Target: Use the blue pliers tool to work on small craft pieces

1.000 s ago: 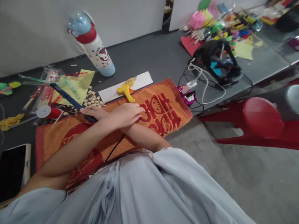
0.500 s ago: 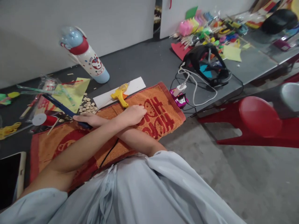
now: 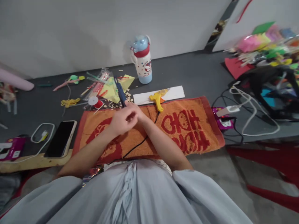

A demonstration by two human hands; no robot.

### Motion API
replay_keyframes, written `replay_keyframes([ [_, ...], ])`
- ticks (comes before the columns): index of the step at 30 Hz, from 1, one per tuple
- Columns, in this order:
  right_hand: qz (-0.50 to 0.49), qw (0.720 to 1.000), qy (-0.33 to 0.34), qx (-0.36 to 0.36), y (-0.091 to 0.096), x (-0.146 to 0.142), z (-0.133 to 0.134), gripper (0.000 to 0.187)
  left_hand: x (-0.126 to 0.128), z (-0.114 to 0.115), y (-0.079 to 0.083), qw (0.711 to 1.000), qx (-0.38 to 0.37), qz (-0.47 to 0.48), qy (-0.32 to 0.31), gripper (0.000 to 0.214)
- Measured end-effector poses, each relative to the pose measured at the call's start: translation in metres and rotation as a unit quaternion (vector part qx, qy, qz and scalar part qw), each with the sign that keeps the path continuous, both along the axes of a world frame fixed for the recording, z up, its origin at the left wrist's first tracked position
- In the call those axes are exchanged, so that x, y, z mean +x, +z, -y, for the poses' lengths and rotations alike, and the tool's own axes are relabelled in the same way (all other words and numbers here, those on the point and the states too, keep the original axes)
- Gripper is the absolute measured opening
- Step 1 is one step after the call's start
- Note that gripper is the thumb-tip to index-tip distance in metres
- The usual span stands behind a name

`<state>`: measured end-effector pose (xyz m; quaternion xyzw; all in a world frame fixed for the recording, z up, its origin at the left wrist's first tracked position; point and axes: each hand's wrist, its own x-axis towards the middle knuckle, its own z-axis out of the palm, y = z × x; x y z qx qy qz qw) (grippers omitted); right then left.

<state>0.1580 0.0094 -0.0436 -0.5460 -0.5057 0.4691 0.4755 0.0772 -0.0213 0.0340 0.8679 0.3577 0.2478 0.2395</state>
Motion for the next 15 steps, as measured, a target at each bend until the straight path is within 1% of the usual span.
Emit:
replay_keyframes([
  [1,-0.019,1.000,0.023,-0.004,0.000,0.003,-0.001,0.036,-0.013,-0.004,-0.002,0.998,-0.004,0.010,0.054,0.009],
  [3,-0.123,0.990,0.066,-0.025,0.001,0.009,-0.003,0.048,-0.036,-0.012,-0.005,0.991,-0.011,0.025,0.134,0.012],
  [4,-0.190,0.978,0.079,-0.035,0.002,0.011,-0.004,0.049,-0.046,-0.016,-0.007,0.987,-0.014,0.029,0.160,0.013],
  [5,-0.234,0.968,0.085,-0.039,0.004,0.013,-0.004,0.047,-0.054,-0.021,-0.008,0.983,-0.015,0.024,0.179,0.013],
  [7,-0.267,0.959,0.082,-0.042,0.007,0.016,-0.002,0.045,-0.067,-0.033,-0.012,0.980,-0.014,-0.007,0.197,0.015],
  [10,-0.254,0.963,0.079,-0.048,0.010,0.018,0.002,0.048,-0.080,-0.052,-0.020,0.974,-0.014,-0.054,0.219,0.022],
  [13,-0.252,0.962,0.087,-0.050,0.011,0.018,0.004,0.047,-0.088,-0.066,-0.025,0.975,-0.043,-0.030,0.216,0.033],
  [15,-0.264,0.959,0.092,-0.050,0.010,0.017,0.004,0.045,-0.093,-0.071,-0.024,0.973,-0.054,0.000,0.225,0.033],
])
